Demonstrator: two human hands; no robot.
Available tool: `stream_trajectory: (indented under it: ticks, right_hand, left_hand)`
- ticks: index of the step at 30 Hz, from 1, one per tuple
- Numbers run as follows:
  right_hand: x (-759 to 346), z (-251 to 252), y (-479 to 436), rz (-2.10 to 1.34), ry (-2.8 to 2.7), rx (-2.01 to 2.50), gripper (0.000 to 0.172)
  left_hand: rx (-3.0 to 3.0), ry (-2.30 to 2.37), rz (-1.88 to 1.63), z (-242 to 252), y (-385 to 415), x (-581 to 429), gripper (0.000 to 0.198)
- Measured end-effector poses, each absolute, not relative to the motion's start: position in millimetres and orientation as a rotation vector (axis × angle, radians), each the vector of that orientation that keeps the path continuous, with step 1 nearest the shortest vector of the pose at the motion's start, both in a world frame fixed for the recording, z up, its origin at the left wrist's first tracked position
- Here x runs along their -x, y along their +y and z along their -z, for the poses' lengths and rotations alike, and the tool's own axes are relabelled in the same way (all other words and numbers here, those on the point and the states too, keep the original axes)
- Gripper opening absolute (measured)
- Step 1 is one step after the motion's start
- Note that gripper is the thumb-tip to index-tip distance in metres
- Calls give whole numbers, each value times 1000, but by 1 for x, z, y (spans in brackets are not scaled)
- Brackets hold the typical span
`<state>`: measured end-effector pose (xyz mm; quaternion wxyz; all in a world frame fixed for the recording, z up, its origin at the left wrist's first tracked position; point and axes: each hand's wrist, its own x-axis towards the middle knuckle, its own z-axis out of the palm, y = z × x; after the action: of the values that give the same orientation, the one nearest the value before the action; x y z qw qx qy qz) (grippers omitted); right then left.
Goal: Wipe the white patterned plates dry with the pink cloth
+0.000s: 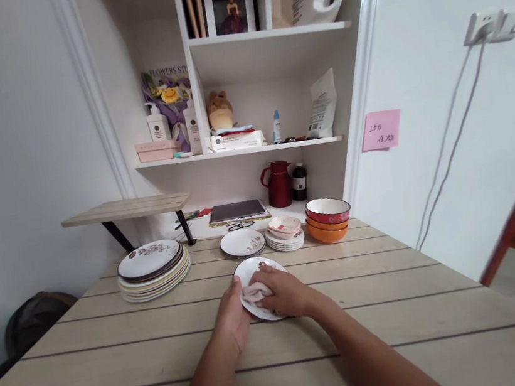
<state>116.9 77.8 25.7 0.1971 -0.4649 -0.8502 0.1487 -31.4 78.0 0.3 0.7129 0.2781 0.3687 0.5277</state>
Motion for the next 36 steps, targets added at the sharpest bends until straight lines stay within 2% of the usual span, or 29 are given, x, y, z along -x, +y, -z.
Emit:
stream_trajectory:
  ticks: [6, 12, 15, 18, 21, 25, 31, 36]
  right_hand:
    - [-124, -15, 96, -293, -2161, 1578, 24]
    - [-141, -28, 84, -264, -2222, 1805, 35]
    - [-142, -40, 70, -456, -2319, 1776, 39]
    - [-140, -47, 60, -599, -2479, 1662, 26]
    - [-133, -44, 61, -517, -2548, 1481, 21]
    - [-120, -25, 78, -409, -2392, 1278, 31]
    - [-127, -7, 97, -323, -2168, 1514, 31]
    - [-135, -5, 96, -325, -2195, 1523, 32]
  left_hand:
    - [-587, 839, -1247, 4, 82, 29, 35]
    - [-611, 872, -1211, 4, 80, 30, 33]
    - [-608, 875, -1175, 3, 79, 31, 36]
    - [-600, 871, -1131, 4, 79, 32, 39]
    - [-587, 805, -1106, 5, 82, 33, 40]
    - [-554, 628, -1128, 7, 88, 35, 35]
    - [-520, 561, -1095, 9, 94, 38, 36]
    - [-505, 535, -1042, 12, 98, 40, 39]
